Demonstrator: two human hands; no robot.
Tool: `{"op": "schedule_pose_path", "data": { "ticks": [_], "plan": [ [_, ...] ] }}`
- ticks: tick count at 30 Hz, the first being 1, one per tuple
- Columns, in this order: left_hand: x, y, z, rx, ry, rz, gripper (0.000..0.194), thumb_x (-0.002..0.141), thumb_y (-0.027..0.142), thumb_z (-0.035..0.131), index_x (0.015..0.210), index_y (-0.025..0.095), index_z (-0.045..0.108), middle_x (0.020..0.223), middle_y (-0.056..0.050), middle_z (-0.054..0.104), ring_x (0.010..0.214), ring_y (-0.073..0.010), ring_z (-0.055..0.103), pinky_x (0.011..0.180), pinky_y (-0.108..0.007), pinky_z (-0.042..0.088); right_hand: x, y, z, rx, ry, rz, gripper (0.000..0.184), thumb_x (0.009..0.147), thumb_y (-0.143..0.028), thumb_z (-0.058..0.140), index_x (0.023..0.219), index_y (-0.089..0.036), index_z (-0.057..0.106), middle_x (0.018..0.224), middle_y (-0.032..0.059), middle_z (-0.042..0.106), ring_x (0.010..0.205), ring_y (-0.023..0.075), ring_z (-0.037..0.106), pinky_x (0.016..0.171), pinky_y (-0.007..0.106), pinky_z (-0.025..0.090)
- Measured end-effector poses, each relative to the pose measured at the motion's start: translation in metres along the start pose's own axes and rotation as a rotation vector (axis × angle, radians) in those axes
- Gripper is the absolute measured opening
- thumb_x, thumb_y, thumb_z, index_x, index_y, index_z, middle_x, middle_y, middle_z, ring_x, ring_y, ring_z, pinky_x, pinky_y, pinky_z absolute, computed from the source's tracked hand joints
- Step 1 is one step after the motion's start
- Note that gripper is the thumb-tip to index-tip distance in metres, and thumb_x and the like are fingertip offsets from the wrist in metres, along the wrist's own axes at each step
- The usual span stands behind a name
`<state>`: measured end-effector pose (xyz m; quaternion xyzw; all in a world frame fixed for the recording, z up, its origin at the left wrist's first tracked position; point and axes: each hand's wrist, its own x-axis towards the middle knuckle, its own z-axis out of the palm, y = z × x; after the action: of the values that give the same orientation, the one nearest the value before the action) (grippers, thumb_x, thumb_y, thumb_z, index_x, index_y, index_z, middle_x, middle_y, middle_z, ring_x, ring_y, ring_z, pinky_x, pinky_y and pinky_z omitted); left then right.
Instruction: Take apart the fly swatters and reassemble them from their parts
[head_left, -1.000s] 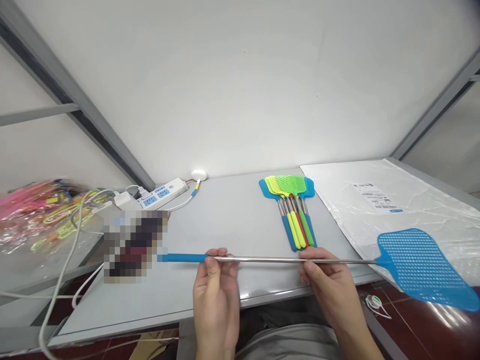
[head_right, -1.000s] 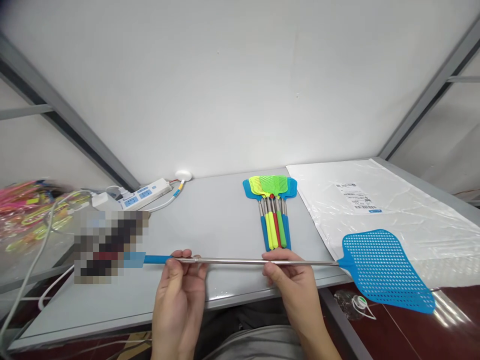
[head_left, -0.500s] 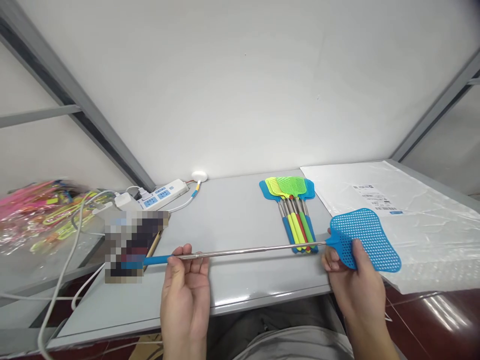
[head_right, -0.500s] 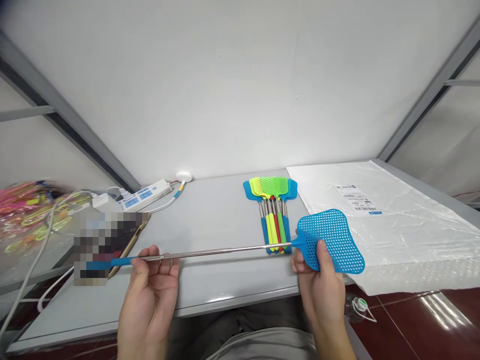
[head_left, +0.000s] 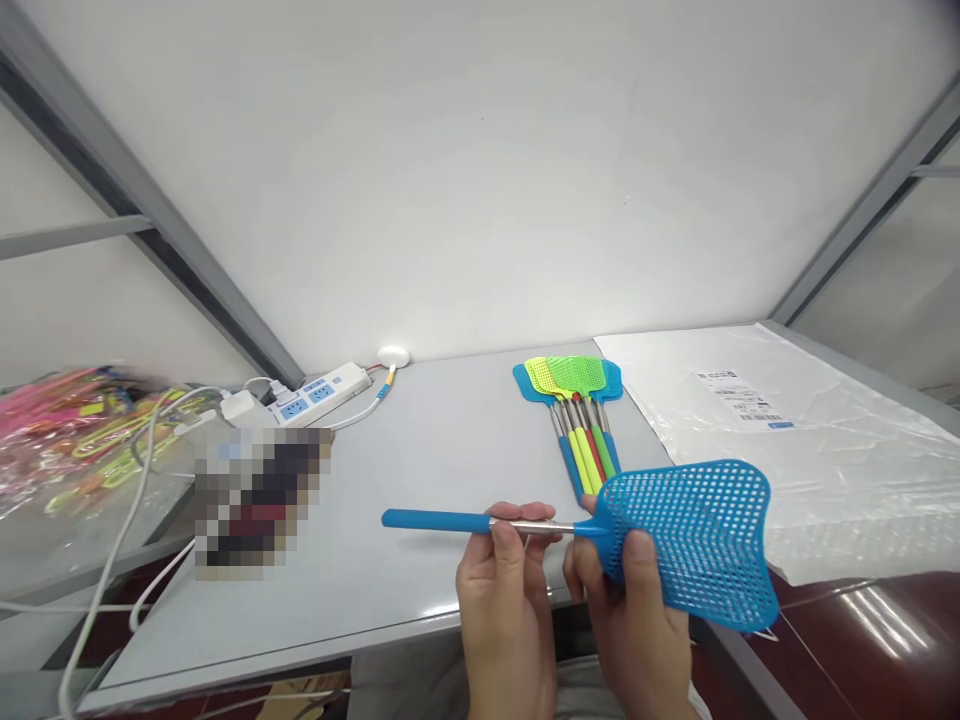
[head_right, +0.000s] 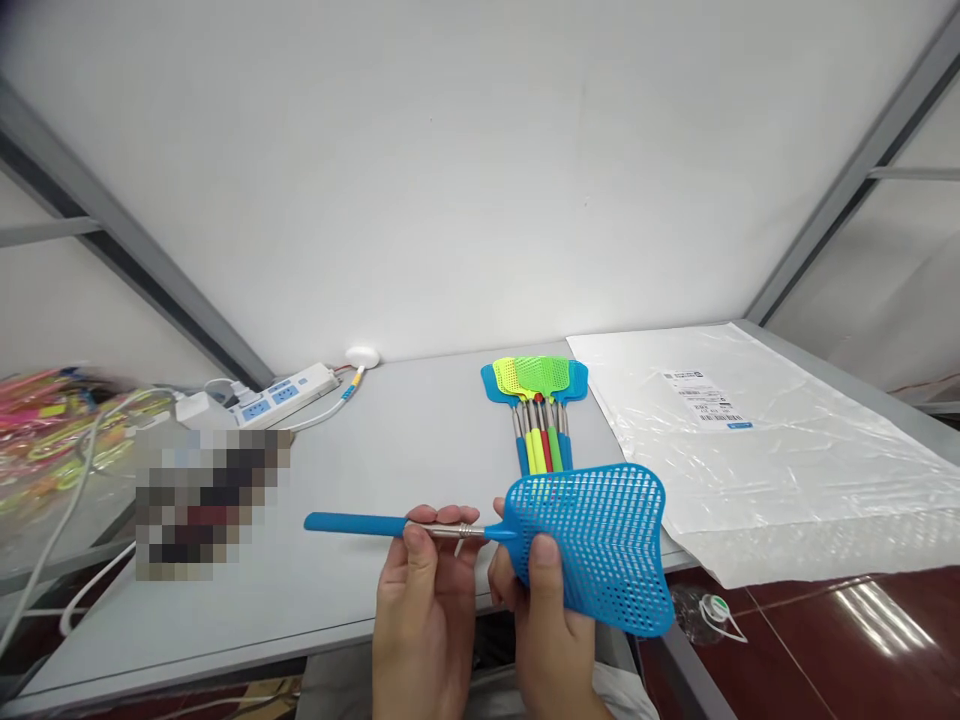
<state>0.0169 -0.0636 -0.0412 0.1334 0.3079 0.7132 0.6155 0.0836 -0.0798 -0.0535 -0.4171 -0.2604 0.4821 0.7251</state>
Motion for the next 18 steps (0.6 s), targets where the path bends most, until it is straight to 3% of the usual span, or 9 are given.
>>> {"op": "schedule_pose_path", "data": {
  "ticks": [7,11,13,14,18],
  "plan": [
    [0.001,0.0,0.002,0.102,0.022,0.088,0.03,0.071,0.047,0.08,0.085,0.022,0.069,0.084,-0.003,0.071,0.082,-0.0184,0.068,0.078,-0.032,0.056,0.004,-0.008,0.003,0.025,-0.053,0.014,0.042,0.093,-0.054,0.05,0.114,-0.021,0.062,0.048,-0.0063,0.042,0.049,0.013,0.042,0.054,0.027,0.039],
    [0.015,0.028,-0.007,0.36,0.013,0.101,0.031,0.067,0.042,0.084,0.085,0.02,0.072,0.096,-0.007,0.072,0.096,-0.0208,0.066,0.087,-0.029,0.052,0.014,-0.01,-0.002,0.056,-0.159,0.156,0.039,0.091,-0.049,0.057,0.113,-0.017,0.064,0.05,-0.0067,0.041,0.048,0.0108,0.038,0.051,0.026,0.034],
    [0.016,0.049,-0.012,0.474,-0.069,0.082,0.036,0.064,0.036,0.087,0.093,0.018,0.073,0.102,-0.01,0.071,0.093,-0.0215,0.065,0.081,-0.027,0.052,0.025,-0.015,-0.008,0.085,-0.155,0.173,0.036,0.089,-0.046,0.06,0.108,-0.015,0.065,0.048,-0.0078,0.038,0.045,0.0092,0.034,0.048,0.025,0.032],
    [0.014,0.058,-0.014,0.49,-0.129,0.046,0.041,0.065,0.038,0.085,0.098,0.018,0.072,0.098,-0.011,0.07,0.081,-0.0201,0.065,0.071,-0.027,0.052,0.031,-0.018,-0.012,0.112,-0.13,0.155,0.032,0.089,-0.044,0.062,0.103,-0.015,0.065,0.047,-0.0087,0.036,0.044,0.0081,0.032,0.047,0.024,0.032],
    [-0.003,0.081,-0.02,0.547,-0.404,-0.201,0.053,0.066,0.051,0.081,0.106,0.017,0.071,0.083,-0.015,0.068,0.056,-0.0182,0.06,0.053,-0.029,0.044,0.048,-0.035,-0.029,0.184,-0.036,0.044,0.02,0.083,-0.032,0.072,0.086,-0.019,0.057,0.05,-0.0114,0.036,0.039,0.0037,0.024,0.045,0.023,0.036]
  ]
}}
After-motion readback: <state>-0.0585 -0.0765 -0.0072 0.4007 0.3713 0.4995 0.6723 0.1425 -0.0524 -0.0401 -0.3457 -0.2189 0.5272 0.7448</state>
